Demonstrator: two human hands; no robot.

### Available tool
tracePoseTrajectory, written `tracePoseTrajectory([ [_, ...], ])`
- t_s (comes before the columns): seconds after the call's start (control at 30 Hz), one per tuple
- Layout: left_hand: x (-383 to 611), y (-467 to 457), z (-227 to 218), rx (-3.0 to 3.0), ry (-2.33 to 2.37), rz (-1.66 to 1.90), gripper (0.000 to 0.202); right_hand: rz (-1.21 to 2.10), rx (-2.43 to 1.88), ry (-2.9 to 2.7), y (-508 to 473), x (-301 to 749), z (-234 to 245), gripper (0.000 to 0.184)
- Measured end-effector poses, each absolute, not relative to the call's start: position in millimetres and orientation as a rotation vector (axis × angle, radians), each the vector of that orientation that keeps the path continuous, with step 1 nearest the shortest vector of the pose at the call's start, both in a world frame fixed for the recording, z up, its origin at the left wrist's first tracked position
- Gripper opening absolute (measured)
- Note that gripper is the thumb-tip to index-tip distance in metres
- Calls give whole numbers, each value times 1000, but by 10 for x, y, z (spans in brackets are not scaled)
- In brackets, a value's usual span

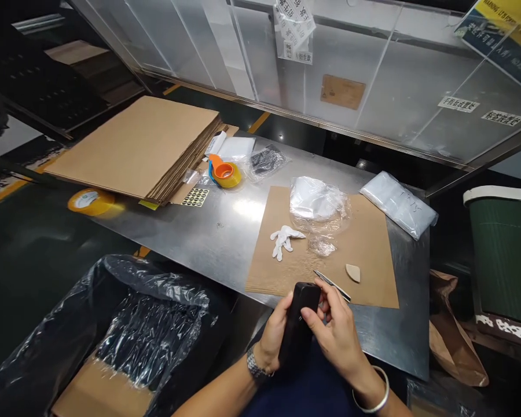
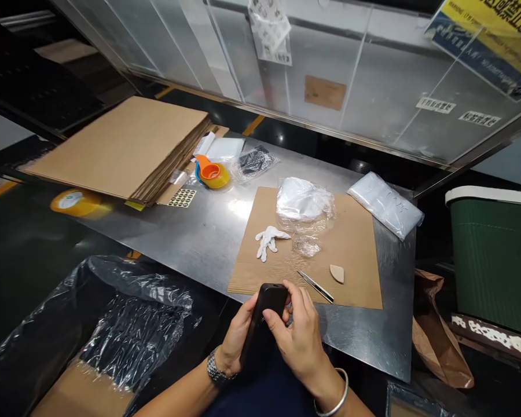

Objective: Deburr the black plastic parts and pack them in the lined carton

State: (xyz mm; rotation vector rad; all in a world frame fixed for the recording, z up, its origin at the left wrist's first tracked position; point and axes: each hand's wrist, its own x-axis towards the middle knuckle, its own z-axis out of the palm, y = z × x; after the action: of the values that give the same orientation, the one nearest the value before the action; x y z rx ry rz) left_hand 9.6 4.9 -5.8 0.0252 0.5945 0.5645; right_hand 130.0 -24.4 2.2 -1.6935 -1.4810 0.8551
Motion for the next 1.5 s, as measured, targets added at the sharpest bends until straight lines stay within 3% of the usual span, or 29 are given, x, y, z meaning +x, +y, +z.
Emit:
tracePoseTrajectory([
  [0.23, 111, -76, -193, 172, 588, 416, 71, 1024, -1716, -1167, -313, 1319, 124, 24],
  [0.4, 117, -73, -204, 161, 565, 315, 76, 998, -1739, -1195, -288, 1428, 111, 29],
  [0.57, 114, -30, -186, 121, 556, 250, 78, 542, -2030, -1295, -44, 2007, -579, 38],
  [0.7, 84, -77, -185, 115, 568, 231, 80, 494, -2166, -1330, 78, 2462, -1264, 37],
  [0.83, 43, -139, -181, 126, 570, 295, 77, 524, -2144, -1416, 48, 2619, -1546, 36],
  [0.93, 28, -163, -171, 132, 586, 365, 74, 539, -2052, -1476, -4, 2540, -1349, 39],
  [1.03, 40, -182, -154, 129, 632, 414, 73, 590, -1892, -1569, -106, 2271, -810, 43],
  [1.23, 80, -257, -133, 162, 762, 418, 64, 672, -1172, -2143, -295, 1734, 209, 55],
  [1.5, 67, -268, -101, 144, 750, 319, 67, 724, -1121, -2273, -331, 1854, 243, 57],
])
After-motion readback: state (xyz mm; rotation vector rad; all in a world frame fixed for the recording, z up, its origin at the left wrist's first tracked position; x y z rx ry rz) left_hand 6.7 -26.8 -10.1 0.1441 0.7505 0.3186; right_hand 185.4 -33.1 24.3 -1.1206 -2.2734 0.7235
